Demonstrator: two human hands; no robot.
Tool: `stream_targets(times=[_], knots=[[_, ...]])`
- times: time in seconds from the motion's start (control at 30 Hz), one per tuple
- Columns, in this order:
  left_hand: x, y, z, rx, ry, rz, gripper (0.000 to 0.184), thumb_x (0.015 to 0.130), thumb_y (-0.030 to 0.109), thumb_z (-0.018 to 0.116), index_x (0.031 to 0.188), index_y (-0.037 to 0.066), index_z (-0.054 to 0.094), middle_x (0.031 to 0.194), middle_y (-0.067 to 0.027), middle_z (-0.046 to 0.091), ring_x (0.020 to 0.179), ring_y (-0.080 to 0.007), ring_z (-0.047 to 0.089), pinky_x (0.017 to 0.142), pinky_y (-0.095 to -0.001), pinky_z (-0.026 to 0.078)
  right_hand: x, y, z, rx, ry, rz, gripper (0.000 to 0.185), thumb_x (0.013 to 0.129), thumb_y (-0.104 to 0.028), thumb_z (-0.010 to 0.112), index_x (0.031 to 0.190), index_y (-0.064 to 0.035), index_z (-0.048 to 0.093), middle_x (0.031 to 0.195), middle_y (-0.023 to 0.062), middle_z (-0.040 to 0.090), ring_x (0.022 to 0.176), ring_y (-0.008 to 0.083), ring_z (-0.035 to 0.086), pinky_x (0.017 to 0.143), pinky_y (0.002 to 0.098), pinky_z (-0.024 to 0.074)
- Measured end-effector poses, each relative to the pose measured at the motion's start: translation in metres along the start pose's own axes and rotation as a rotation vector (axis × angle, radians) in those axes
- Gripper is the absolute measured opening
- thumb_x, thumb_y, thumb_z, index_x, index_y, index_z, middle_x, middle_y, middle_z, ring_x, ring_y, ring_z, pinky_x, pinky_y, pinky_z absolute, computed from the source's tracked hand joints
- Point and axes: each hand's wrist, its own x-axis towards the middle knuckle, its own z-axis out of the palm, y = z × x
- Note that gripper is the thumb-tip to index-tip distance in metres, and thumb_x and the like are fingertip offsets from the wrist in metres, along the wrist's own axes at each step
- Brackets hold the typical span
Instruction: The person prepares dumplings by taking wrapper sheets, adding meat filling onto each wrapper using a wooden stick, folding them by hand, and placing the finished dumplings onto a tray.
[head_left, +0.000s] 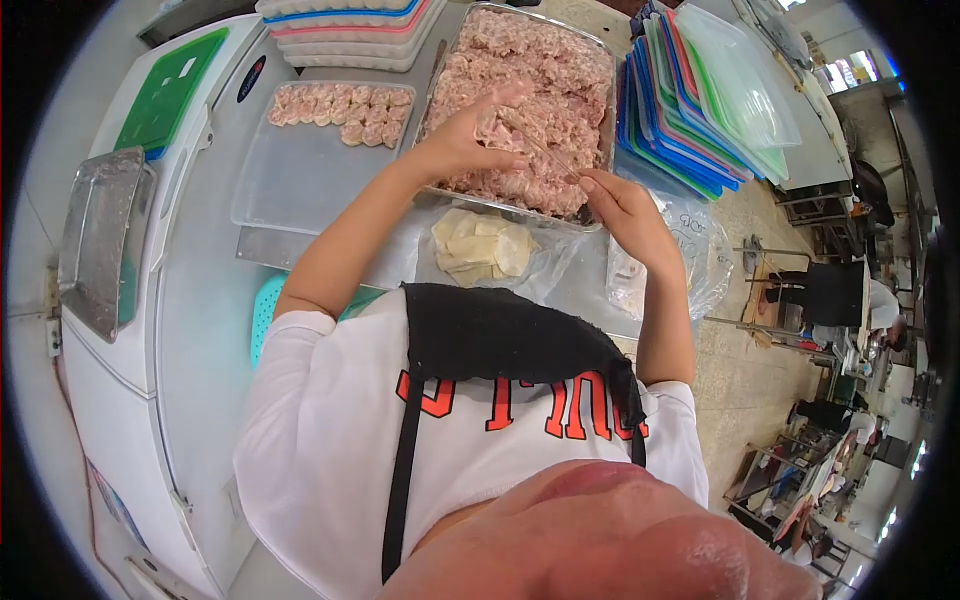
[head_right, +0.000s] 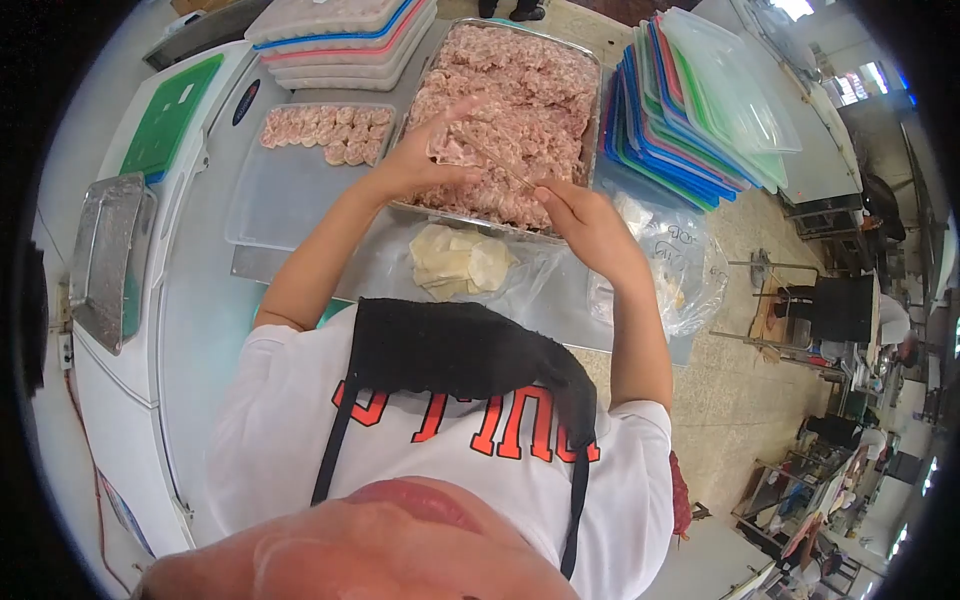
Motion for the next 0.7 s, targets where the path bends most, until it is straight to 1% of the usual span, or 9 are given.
stream_targets(times=[0.07,0.17,0.27,0.37,0.47,0.5,0.6,0.67,0.7], knots=[[0.004,0.008,-0.006,0.209,-0.091,0.156,0.060,0.072,0.018,0.081,0.127,0.009,0.056,0.117,-0.0119,0.062,0.099,-0.0188,0.061,0.095,-0.0325,0.045,-0.004,-0.001,0.002,-0.073,0.052,-0.069,0.036,0.098,-0.028,0.053,0.119,0.0013,0.060,0.068,0.0044,0.055,0.064,0.0106,0.050,0.061,0.0269,0.0435],[0.008,0.009,-0.015,0.065,-0.325,-0.112,0.049,0.071,0.018,0.080,0.116,0.007,0.063,0.109,-0.0119,0.065,0.097,-0.0181,0.061,0.096,-0.0340,0.043,-0.002,0.002,0.015,-0.068,0.025,-0.109,0.032,0.096,-0.025,0.055,0.116,-0.0003,0.062,0.096,0.0175,0.068,0.084,0.0269,0.066,0.075,0.0333,0.0493],[-0.003,-0.005,-0.015,0.365,-0.236,0.048,0.048,0.071,0.019,0.081,0.113,0.006,0.063,0.102,-0.0108,0.066,0.096,-0.0171,0.060,0.092,-0.0326,0.045,0.008,0.016,0.021,-0.018,-0.116,0.048,0.031,0.095,-0.024,0.057,0.115,-0.0021,0.063,0.104,0.0196,0.067,0.093,0.0313,0.066,0.079,0.0354,0.0500],[0.013,-0.002,-0.013,0.233,-0.468,-0.389,0.057,0.070,0.024,0.081,0.117,0.001,0.061,0.109,-0.0141,0.065,0.102,-0.0188,0.060,0.092,-0.0330,0.046,0.018,0.051,0.022,-0.187,0.067,-0.198,0.030,0.093,-0.023,0.059,0.117,-0.0062,0.063,0.102,0.0186,0.067,0.089,0.0309,0.066,0.076,0.0372,0.0514],[0.006,-0.054,-0.006,0.186,-0.111,-0.389,0.067,0.070,0.032,0.081,0.119,-0.006,0.057,0.110,-0.0173,0.064,0.102,-0.0193,0.059,0.088,-0.0324,0.048,0.008,0.017,0.031,-0.515,0.333,-0.111,0.028,0.092,-0.023,0.059,0.117,-0.0096,0.062,0.097,0.0162,0.068,0.084,0.0344,0.065,0.073,0.0414,0.0519],[0.005,-0.052,-0.006,0.206,-0.102,-0.399,0.070,0.071,0.034,0.080,0.122,-0.007,0.055,0.111,-0.0184,0.063,0.103,-0.0203,0.060,0.089,-0.0322,0.048,0.007,0.018,0.042,-0.390,0.435,-0.266,0.023,0.092,-0.022,0.058,0.113,-0.0113,0.061,0.094,0.0158,0.067,0.083,0.0383,0.064,0.071,0.0456,0.0512],[0.000,-0.035,-0.004,0.273,-0.119,-0.395,0.076,0.073,0.037,0.079,0.127,-0.008,0.051,0.114,-0.0213,0.061,0.104,-0.0229,0.060,0.090,-0.0317,0.047,0.022,0.066,0.068,-0.374,0.371,-0.279,0.021,0.093,-0.024,0.057,0.110,-0.0119,0.062,0.092,0.0163,0.067,0.083,0.0389,0.063,0.071,0.0464,0.0506],[0.000,-0.022,-0.006,0.323,-0.157,-0.332,0.076,0.074,0.035,0.078,0.130,-0.007,0.049,0.115,-0.0227,0.061,0.106,-0.0241,0.060,0.092,-0.0312,0.047,0.023,0.083,0.047,-0.473,0.223,-0.031,0.023,0.093,-0.025,0.056,0.112,-0.0136,0.062,0.096,0.0178,0.067,0.088,0.0379,0.063,0.073,0.0458,0.0502],[0.000,-0.011,-0.011,0.266,-0.203,-0.451,0.076,0.074,0.034,0.078,0.132,-0.005,0.048,0.117,-0.0219,0.061,0.108,-0.0246,0.060,0.093,-0.0314,0.046,0.017,0.083,0.038,-0.510,0.163,0.043,0.024,0.093,-0.025,0.056,0.112,-0.0138,0.063,0.097,0.0181,0.067,0.090,0.0379,0.063,0.074,0.0457,0.0501]])
